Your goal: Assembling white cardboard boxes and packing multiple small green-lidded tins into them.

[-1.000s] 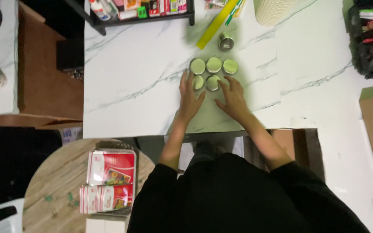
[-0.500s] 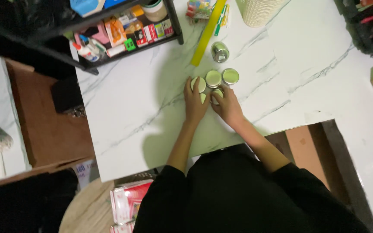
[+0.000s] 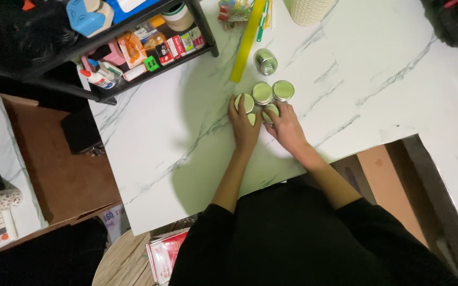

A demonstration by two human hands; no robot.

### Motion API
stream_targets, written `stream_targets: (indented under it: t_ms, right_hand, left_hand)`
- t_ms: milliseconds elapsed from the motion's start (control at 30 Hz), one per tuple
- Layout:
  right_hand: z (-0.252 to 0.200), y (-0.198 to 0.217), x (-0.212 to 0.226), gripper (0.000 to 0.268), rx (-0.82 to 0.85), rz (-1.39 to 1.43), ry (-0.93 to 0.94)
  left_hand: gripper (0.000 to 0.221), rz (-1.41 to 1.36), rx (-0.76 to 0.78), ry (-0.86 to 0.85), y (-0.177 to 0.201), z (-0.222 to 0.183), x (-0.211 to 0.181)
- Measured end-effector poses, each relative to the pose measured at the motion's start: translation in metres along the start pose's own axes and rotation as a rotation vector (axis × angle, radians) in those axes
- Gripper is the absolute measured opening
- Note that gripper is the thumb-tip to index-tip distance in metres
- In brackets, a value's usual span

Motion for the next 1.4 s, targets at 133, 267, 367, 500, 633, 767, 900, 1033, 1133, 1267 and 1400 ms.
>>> stream_targets:
  t_ms: [133, 267, 367, 500, 633, 767, 900, 1033, 1133, 1267, 1400]
  right_hand:
    - [0.0, 0.0, -0.014, 0.053, 0.009, 0.003, -0.013]
    - [0.001, 0.008, -0.023, 0.052, 0.002, 0.0, -0.001]
    - [0.001, 0.014, -0.028, 0.052, -0.012, -0.005, 0.001]
    - [-0.003, 0.016, -0.036, 0.051, -0.033, -0.012, -0.011]
    - [0.0, 0.026, -0.03, 0.058, -0.036, 0.039, 0.013]
    - [0.0, 0.02, -0.034, 0.054, -0.022, 0.064, -0.011]
    - [-0.002, 0.014, -0.038, 0.052, -0.018, 0.069, -0.047]
    - [-0.003, 0.017, -0.037, 0.051, -0.044, 0.046, -0.027]
    - [-0.005, 0.015, -0.043, 0.051, -0.049, 0.021, -0.042]
    - [-0.007, 0.019, -0.053, 0.051, -0.081, -0.032, -0.053]
    - [-0.01, 0.025, -0.066, 0.052, -0.099, -0.043, -0.088]
  left_hand:
    - [0.078, -0.006, 0.008, 0.021, -0.009, 0.004, -0.004]
    - [0.078, -0.011, -0.004, 0.029, -0.018, 0.004, -0.008]
    - [0.078, -0.013, -0.004, 0.027, -0.024, 0.005, -0.013]
    - [0.078, -0.01, 0.006, 0.017, -0.028, 0.004, -0.016]
    - [0.078, -0.018, -0.005, 0.011, -0.029, 0.003, -0.011]
    - [0.077, -0.066, 0.008, 0.024, -0.03, 0.002, -0.005]
    - [0.078, -0.07, -0.027, 0.036, -0.035, 0.0, -0.003]
    - [0.077, -0.064, -0.046, 0.021, -0.039, -0.001, -0.008]
    - [0.077, -0.041, -0.05, 0.034, -0.043, 0.0, -0.012]
    - [0.077, -0.04, -0.038, 0.051, -0.054, 0.0, -0.018]
    - [0.078, -0.059, -0.012, 0.052, -0.067, 0.003, -0.023]
Point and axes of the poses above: each hand's wrist, its own z-axis towards the middle knuckle, its own y-axis out of the back of the hand, x = y × z, the point moved 5 cm from there along z, towards the middle knuckle, and after that the axes turned 7 degrees about -z, right-handed, at the moved point
